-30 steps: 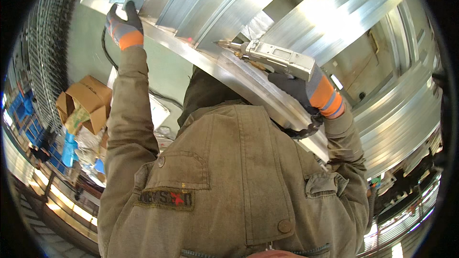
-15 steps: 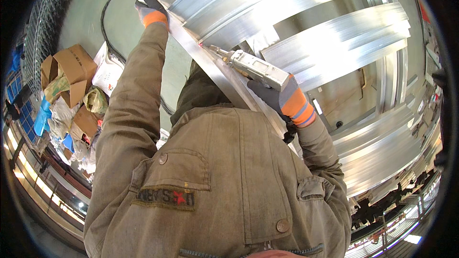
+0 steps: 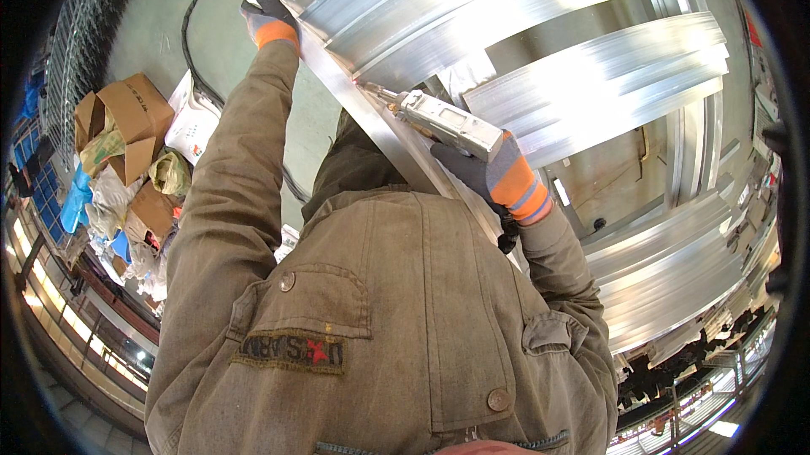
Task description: The person welds multiple metal bars onto a rectangular metal frame using a handheld welding torch. They repeatedly position bars, weld them in place, and reposition the frame to access different joints.
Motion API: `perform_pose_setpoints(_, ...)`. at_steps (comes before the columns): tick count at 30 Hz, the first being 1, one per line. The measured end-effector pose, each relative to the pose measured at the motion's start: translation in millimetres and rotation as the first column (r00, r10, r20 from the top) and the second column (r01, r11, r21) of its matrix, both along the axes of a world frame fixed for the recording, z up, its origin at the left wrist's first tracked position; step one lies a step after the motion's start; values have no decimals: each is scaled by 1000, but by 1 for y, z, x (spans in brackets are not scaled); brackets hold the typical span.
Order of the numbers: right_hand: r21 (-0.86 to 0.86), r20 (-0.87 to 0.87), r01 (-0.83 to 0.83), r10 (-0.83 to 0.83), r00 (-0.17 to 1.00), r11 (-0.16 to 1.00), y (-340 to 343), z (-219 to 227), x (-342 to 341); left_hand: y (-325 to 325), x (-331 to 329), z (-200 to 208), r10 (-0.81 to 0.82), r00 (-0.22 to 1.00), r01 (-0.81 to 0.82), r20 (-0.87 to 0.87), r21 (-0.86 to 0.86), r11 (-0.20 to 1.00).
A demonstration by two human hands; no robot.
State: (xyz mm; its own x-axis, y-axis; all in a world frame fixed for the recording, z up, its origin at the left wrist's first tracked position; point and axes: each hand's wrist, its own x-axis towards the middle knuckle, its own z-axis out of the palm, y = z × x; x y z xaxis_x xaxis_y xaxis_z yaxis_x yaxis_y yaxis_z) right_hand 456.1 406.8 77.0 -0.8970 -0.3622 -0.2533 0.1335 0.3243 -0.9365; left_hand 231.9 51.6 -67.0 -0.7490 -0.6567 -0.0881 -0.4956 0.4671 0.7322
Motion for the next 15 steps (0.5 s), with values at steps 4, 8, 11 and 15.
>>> perform_pose_setpoints(4,33,-35,-21,22,999,999,0,-2,0,-3,-1,-6,-6,1000,6,-19,7,1000)
perform_pose_setpoints(8,19,-54,-16,17,998,1000,-2,0,-3,-7,-4,-10,5,1000,-5,-9,36,999)
perform_pose_setpoints(11,-7,-24,3,-3,1000,1000,-3,2,-4,-8,-3,-14,-13,1000,13,-21,-7,1000)
perform_pose_setpoints(15,46,-28,-46,47,998,998,4,-6,4,-8,-6,-18,3,1000,-3,-18,11,1000)
